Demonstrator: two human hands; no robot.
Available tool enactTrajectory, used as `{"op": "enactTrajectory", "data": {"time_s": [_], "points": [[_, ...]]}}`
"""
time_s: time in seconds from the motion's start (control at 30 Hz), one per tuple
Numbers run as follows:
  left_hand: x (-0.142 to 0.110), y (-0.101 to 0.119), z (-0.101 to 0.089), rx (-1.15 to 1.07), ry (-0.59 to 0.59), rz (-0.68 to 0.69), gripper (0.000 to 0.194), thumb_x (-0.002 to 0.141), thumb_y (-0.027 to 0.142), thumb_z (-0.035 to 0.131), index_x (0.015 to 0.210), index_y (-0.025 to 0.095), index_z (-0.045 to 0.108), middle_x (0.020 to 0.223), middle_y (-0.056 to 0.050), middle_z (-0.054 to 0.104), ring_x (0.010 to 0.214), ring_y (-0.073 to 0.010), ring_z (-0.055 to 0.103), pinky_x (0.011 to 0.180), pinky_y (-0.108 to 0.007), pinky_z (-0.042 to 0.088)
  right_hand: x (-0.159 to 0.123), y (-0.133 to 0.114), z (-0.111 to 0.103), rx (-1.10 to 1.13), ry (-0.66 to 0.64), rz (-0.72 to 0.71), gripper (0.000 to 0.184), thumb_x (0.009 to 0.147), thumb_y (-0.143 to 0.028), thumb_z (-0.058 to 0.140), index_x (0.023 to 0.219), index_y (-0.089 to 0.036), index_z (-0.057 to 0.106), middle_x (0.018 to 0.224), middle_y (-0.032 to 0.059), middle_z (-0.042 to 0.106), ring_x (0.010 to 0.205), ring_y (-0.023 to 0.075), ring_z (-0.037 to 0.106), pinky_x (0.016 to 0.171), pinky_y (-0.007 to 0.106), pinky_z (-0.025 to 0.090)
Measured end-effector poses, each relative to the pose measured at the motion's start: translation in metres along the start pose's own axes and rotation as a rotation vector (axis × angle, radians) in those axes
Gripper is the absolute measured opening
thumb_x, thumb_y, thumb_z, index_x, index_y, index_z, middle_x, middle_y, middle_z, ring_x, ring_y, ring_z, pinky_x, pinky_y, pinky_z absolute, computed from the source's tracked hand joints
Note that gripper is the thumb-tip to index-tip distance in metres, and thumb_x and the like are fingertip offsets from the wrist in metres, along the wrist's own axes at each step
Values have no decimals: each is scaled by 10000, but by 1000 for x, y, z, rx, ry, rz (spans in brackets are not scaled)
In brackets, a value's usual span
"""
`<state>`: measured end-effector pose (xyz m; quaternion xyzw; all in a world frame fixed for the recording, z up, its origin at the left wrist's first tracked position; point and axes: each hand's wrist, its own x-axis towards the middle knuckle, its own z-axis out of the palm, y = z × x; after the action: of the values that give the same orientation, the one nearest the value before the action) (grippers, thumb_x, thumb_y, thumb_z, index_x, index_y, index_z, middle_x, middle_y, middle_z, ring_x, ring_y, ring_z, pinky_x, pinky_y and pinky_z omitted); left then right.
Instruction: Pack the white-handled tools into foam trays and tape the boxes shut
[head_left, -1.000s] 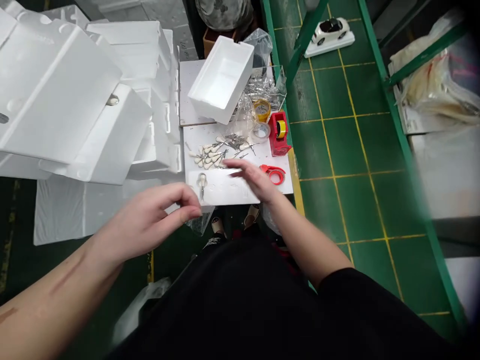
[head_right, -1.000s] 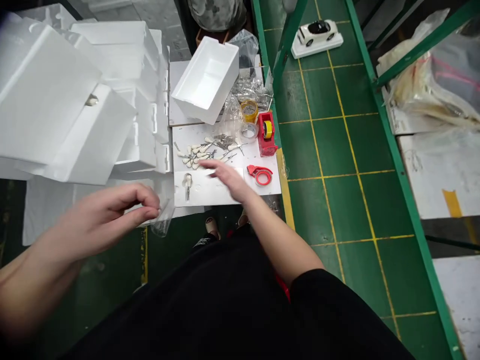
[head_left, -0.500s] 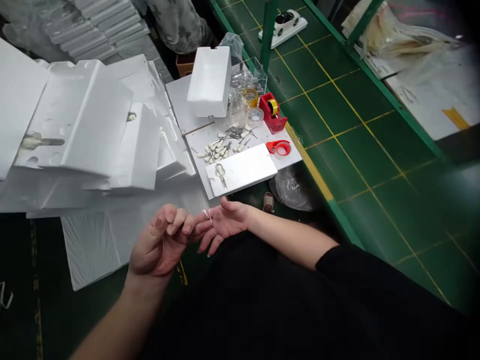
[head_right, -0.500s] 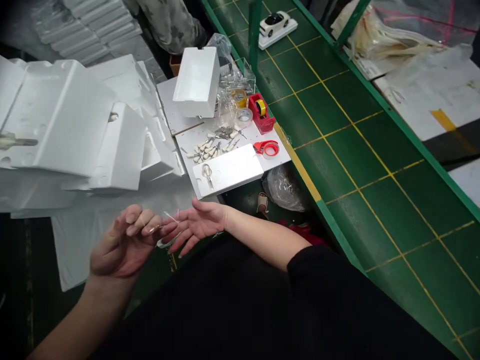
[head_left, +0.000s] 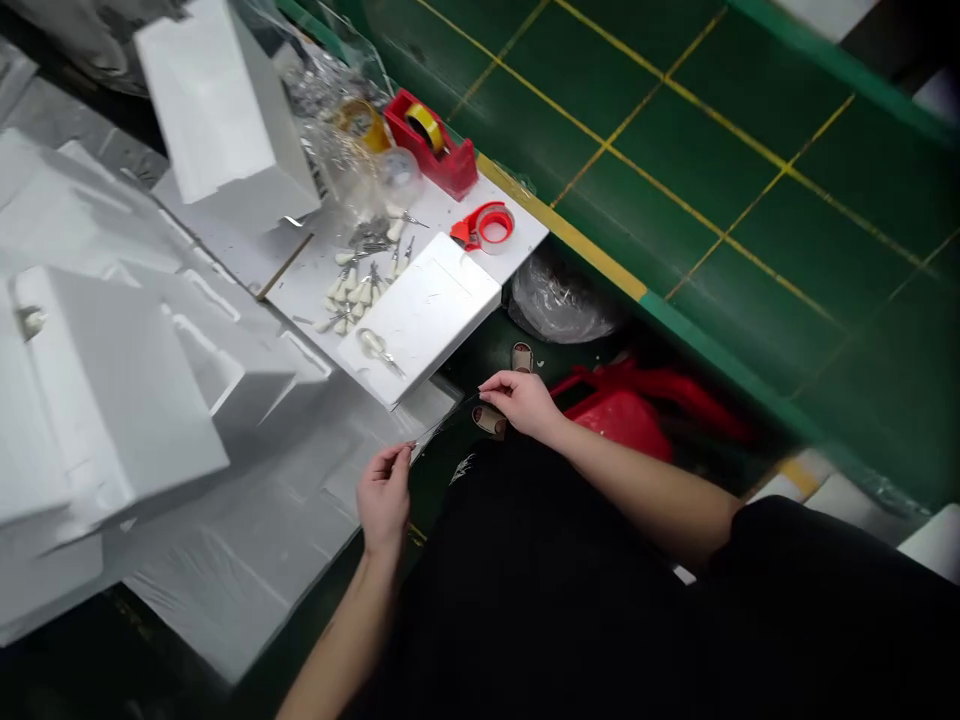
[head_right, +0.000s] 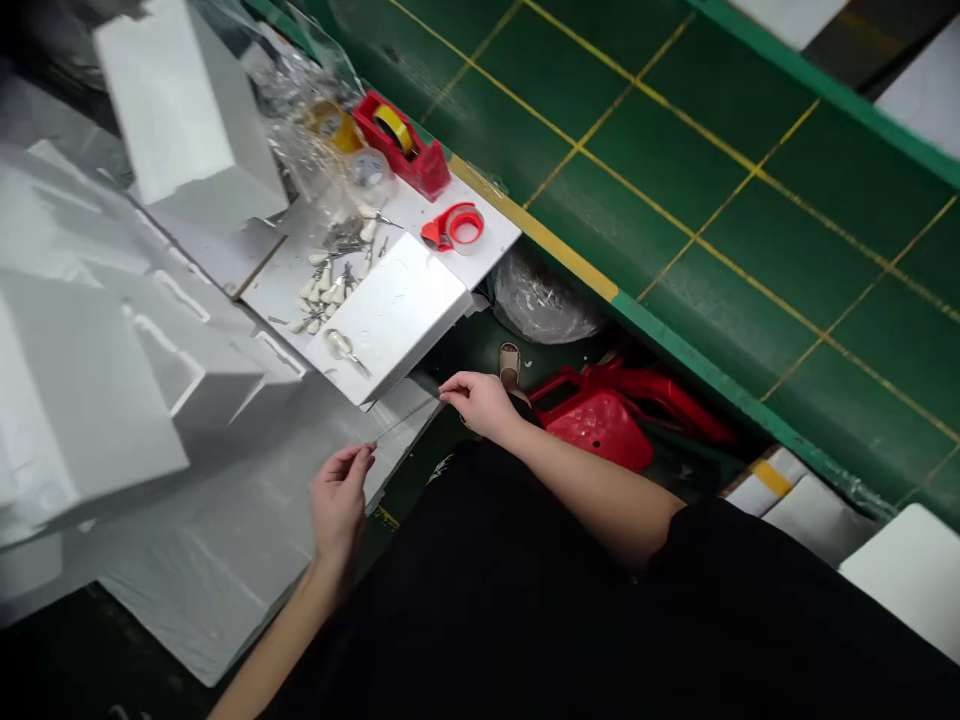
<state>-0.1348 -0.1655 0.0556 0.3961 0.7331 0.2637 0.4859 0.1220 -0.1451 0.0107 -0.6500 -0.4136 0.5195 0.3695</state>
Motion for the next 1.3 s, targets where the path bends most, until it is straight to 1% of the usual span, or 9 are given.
{"op": "enactTrajectory", "data": {"time_s": [0.07,0.13,0.2,0.3,0.43,0.53,0.7,1.07,1.3], "points": [[25,-25,32,53,3,-13,223,857,466,679,971,277,646,1143,-80,721,1186,-260,667,1094,-458,508,14,31,-2,-91,54,-148,107,925,-258,671,920,-217,769,930,40,761,912,197,663,880,370,548],[52,-47,59,104,7,-33,247,860,465,652,1024,287,605,1219,-81,697,1255,-253,635,1075,-437,516,31,61,1,-146,61,-267,168,974,-261,608,971,-221,770,979,50,762,975,209,631,920,388,529],[78,-66,82,147,-1,-73,311,874,476,631,1118,296,561,1304,-93,656,1309,-253,602,1033,-420,534,50,87,9,-135,52,-332,206,1002,-270,567,1005,-221,767,1012,52,760,991,209,613,924,386,525],[104,-87,109,167,-3,-128,439,919,479,598,1298,322,442,1444,-132,550,1346,-249,574,1000,-408,546,80,120,22,-69,122,-370,199,1005,-262,570,993,-216,764,1011,48,755,974,204,605,911,376,526],[109,-100,139,89,67,-54,574,978,409,522,1446,353,194,1624,-149,286,1428,-194,486,1088,-385,501,114,149,35,59,290,-455,123,965,-292,662,960,-213,756,962,43,753,925,199,606,864,368,531],[102,-103,156,-12,92,37,652,967,345,576,1483,371,179,1639,-131,245,1427,-192,480,1120,-395,482,130,158,41,121,368,-483,113,921,-321,730,951,-213,747,950,35,750,923,196,613,857,361,531],[100,-107,171,-169,94,90,751,923,263,669,1530,392,244,1593,-113,326,1355,-232,544,1089,-456,516,146,162,48,112,426,-446,132,908,-337,746,955,-214,739,966,36,749,942,202,618,866,362,522],[104,-108,181,-216,87,67,785,930,249,653,1551,414,203,1629,-108,277,1398,-244,514,1097,-447,514,159,159,63,67,439,-349,233,901,-430,744,1010,-230,696,932,23,709,921,216,598,885,396,500],[104,-106,182,-232,108,62,781,932,229,647,1549,400,201,1632,-121,274,1391,-235,521,1082,-424,520,160,153,74,190,518,-265,463,802,-393,844,1166,-240,602,1032,24,694,949,206,619,888,378,526]]}}
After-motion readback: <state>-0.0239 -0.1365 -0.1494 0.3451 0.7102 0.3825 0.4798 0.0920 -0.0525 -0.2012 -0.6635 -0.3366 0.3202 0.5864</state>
